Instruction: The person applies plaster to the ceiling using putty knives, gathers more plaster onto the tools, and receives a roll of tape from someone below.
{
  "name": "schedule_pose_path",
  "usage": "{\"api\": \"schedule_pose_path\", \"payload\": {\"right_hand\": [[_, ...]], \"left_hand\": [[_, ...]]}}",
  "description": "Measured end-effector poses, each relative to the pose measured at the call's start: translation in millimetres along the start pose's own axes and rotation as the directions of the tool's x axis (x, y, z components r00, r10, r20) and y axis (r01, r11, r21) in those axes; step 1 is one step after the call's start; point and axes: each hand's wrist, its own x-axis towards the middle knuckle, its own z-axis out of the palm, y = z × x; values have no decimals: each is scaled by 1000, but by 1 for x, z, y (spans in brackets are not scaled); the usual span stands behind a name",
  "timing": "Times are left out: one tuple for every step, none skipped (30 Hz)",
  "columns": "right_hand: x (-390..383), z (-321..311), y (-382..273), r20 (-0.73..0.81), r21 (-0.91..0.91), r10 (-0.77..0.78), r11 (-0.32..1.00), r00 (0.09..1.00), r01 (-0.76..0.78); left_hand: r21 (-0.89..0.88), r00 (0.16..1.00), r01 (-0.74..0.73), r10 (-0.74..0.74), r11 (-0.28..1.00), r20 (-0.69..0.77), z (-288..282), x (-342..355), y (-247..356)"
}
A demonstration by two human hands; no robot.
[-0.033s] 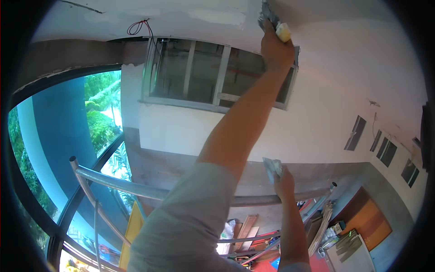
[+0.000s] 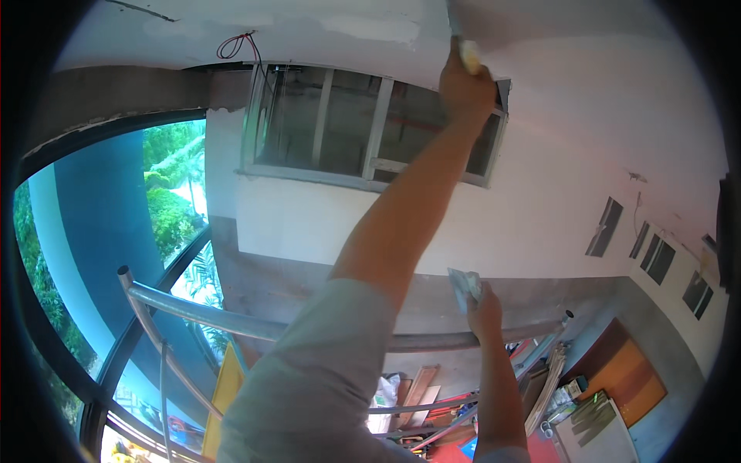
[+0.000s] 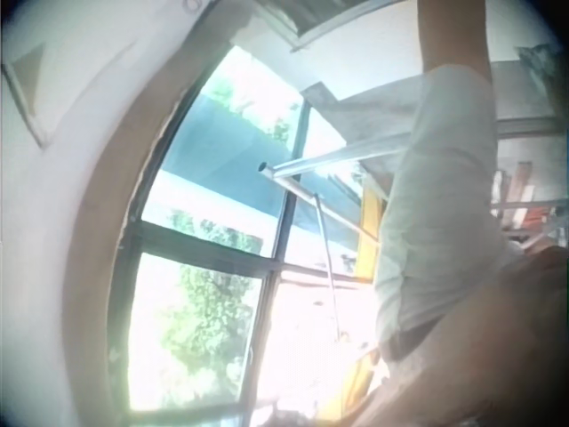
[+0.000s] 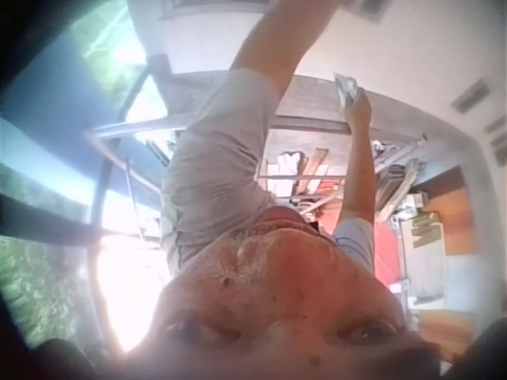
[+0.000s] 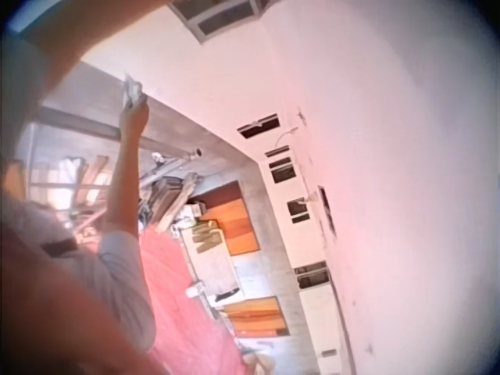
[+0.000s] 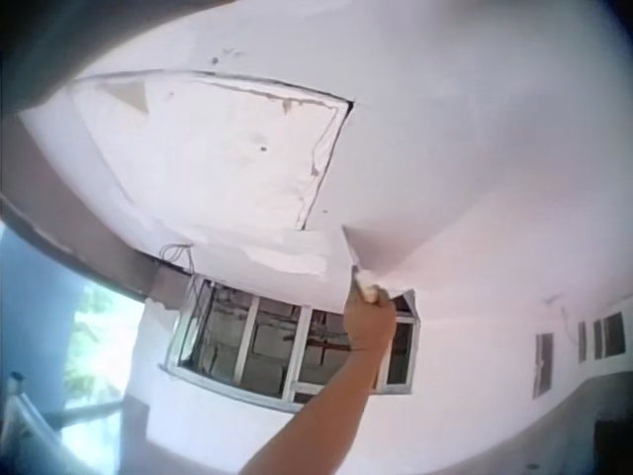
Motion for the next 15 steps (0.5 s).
{"api": "schedule_pose_path", "payload": {"right_hand": [[-3, -9, 5, -15, -17, 23, 1000, 1000, -23], [2, 7, -26, 12, 29, -50, 998, 999, 49], [5, 31, -70, 62, 117, -155, 982, 986, 147], [7, 25, -44, 59, 61, -85, 995, 995, 81], [4, 7, -13, 19, -7, -10, 1000, 1000, 10], [2, 8, -16, 10, -7, -24, 1000, 1000, 24], [3, 22, -37, 26, 35, -82, 996, 996, 81], [4, 22, -43, 28, 40, -90, 995, 996, 89], [5, 22, -52, 62, 66, -81, 995, 995, 77], [5, 13, -39, 75, 46, -16, 999, 997, 12], [4, 5, -29, 59, 23, 11, 1000, 998, -12], [2, 4, -30, 53, 26, 8, 1000, 999, -10], [2, 5, -33, 52, 32, 1, 999, 999, -3], [3, 4, -34, 50, 35, -6, 999, 999, 4], [2, -1, -26, 44, 17, 33, 999, 998, -34]], "left_hand": [[-32, 992, 63, -59, 998, 110, -3, -5, -5], [311, 953, -280, 302, 908, -26, -35, 44, -63], [674, 755, -487, 656, 556, 5, -99, 110, -106], [229, 942, -258, 298, 939, -158, -73, 86, -104], [-307, 986, 109, -143, 945, -90, -46, 62, -85], [-309, 986, 97, -133, 946, -97, -61, 82, -93], [-372, 997, 67, -80, 926, -19, -101, 126, -108], [-469, 994, 91, -55, 878, 90, -112, 137, -105], [-459, 996, 79, -47, 885, 81, -116, 141, -101], [-537, 990, 121, -143, 835, 1, -87, 116, -77], [-603, 969, 140, -235, 785, -80, -69, 96, -49], [-605, 969, 135, -231, 785, -83, -68, 91, -32], [-574, 979, 87, -178, 814, -104, -69, 88, -19], [-546, 985, 40, -125, 837, -120, -68, 84, -3], [-568, 978, 118, -196, 815, -77, -61, 65, 23]]}}
